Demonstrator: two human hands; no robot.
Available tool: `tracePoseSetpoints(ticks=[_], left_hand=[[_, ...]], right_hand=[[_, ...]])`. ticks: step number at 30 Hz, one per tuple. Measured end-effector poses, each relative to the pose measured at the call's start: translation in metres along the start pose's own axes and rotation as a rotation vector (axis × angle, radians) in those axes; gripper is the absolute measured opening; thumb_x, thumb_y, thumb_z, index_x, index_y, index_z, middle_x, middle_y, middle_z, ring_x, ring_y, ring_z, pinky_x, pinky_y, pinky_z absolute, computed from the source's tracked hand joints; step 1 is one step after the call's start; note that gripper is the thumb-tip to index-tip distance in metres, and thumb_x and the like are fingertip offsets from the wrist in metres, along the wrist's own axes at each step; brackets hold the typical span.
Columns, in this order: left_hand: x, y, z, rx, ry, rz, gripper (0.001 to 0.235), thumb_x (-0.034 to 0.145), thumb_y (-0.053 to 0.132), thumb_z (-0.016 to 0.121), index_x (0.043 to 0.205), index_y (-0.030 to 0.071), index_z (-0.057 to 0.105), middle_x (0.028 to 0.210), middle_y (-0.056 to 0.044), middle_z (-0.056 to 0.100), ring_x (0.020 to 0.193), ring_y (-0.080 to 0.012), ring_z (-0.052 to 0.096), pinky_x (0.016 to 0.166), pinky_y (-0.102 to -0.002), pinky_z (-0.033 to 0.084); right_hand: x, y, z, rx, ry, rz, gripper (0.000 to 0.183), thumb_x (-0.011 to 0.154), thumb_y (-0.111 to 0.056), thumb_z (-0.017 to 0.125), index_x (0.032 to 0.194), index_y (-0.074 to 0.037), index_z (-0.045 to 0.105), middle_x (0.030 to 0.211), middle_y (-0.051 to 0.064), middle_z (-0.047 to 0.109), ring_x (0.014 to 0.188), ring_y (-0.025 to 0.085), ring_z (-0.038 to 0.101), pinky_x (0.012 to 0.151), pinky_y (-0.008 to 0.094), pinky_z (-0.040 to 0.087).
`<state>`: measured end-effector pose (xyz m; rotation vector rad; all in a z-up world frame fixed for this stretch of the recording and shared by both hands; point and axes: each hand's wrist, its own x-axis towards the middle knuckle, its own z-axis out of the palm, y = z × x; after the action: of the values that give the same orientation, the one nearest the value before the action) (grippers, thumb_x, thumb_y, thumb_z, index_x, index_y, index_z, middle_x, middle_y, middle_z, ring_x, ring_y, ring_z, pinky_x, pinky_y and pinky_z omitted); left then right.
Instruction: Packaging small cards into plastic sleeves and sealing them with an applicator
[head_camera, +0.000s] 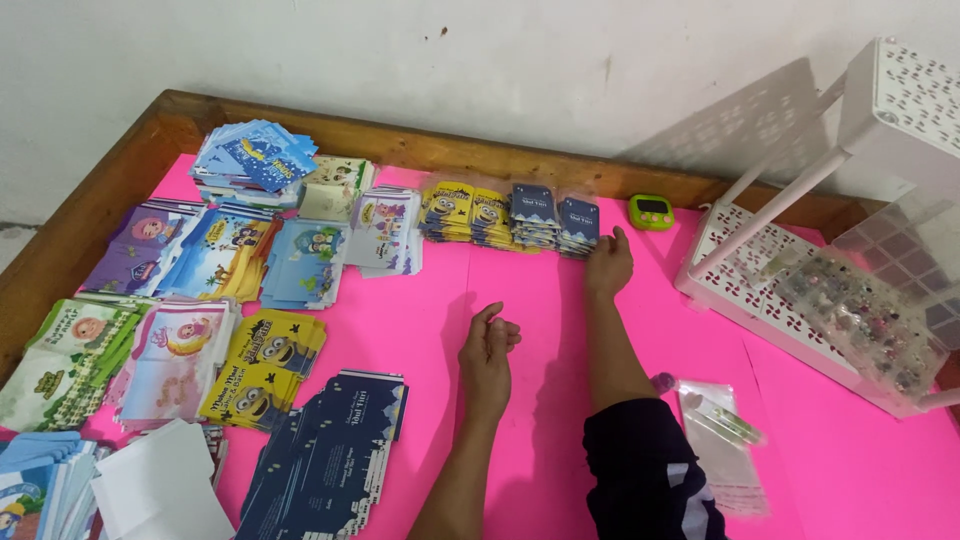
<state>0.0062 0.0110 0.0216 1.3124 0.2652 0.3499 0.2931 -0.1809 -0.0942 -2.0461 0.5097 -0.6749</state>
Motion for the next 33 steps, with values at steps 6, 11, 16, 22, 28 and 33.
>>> tracePoseSetpoints(ticks=[6, 11, 16, 22, 28, 33], left_hand=[[0.001, -0.006, 0.001, 0.004, 0.021, 0.026, 0.033, 0.108, 0.022, 0.048, 0.133, 0.005, 0.060, 0.094, -0.015, 0.073, 0.087, -0.0208, 0.072, 0.084, -0.032, 0.061], [0.001, -0.009, 0.002, 0.118, 0.018, 0.025, 0.030, 0.103, 0.013, 0.057, 0.132, 0.006, 0.062, 0.099, -0.017, 0.073, 0.091, -0.0260, 0.074, 0.086, -0.039, 0.061], [0.007, -0.029, 0.003, 0.372, 0.032, 0.197, 0.037, 0.088, -0.010, 0.061, 0.120, 0.005, 0.072, 0.104, -0.018, 0.072, 0.098, -0.0329, 0.074, 0.086, -0.041, 0.062], [0.004, -0.048, 0.001, 0.466, -0.030, 0.137, 0.031, 0.090, 0.001, 0.065, 0.118, 0.013, 0.071, 0.101, -0.009, 0.070, 0.100, -0.0264, 0.071, 0.090, -0.037, 0.059], [0.002, -0.040, 0.007, 0.545, -0.012, 0.326, 0.025, 0.092, 0.000, 0.063, 0.108, 0.016, 0.074, 0.096, -0.005, 0.070, 0.097, -0.0242, 0.072, 0.080, -0.033, 0.061], [0.010, -0.059, 0.008, 0.497, -0.005, 0.382, 0.026, 0.089, -0.002, 0.064, 0.107, 0.015, 0.075, 0.095, -0.007, 0.070, 0.095, -0.0260, 0.072, 0.079, -0.034, 0.061]], right_hand=[[-0.017, -0.003, -0.010, 0.057, -0.026, -0.031, 0.050, 0.101, -0.044, 0.057, 0.146, -0.025, 0.054, 0.127, 0.013, 0.070, 0.123, 0.035, 0.064, 0.106, 0.050, 0.049], [-0.105, -0.055, -0.046, 0.190, 0.123, -0.179, 0.048, 0.102, -0.019, 0.067, 0.147, -0.011, 0.052, 0.131, 0.022, 0.061, 0.130, 0.042, 0.055, 0.106, 0.050, 0.048], [-0.203, -0.119, -0.091, 0.506, -0.189, -0.358, 0.010, 0.101, -0.009, 0.065, 0.098, -0.012, 0.075, 0.093, 0.009, 0.070, 0.090, 0.025, 0.066, 0.078, 0.036, 0.053], [-0.272, -0.222, -0.162, -0.278, -0.857, -0.852, 0.023, 0.094, -0.036, 0.071, 0.116, -0.030, 0.075, 0.109, -0.002, 0.075, 0.107, 0.023, 0.069, 0.091, 0.065, 0.050], [-0.317, -0.220, -0.128, -0.497, -1.256, -0.748, 0.084, 0.066, -0.058, 0.083, 0.133, -0.013, 0.062, 0.122, 0.014, 0.058, 0.120, 0.037, 0.055, 0.092, 0.054, 0.055], [-0.309, -0.176, -0.084, -0.390, -1.256, -0.685, 0.060, 0.069, -0.040, 0.089, 0.120, -0.017, 0.068, 0.111, 0.012, 0.062, 0.113, 0.038, 0.059, 0.089, 0.050, 0.056]])
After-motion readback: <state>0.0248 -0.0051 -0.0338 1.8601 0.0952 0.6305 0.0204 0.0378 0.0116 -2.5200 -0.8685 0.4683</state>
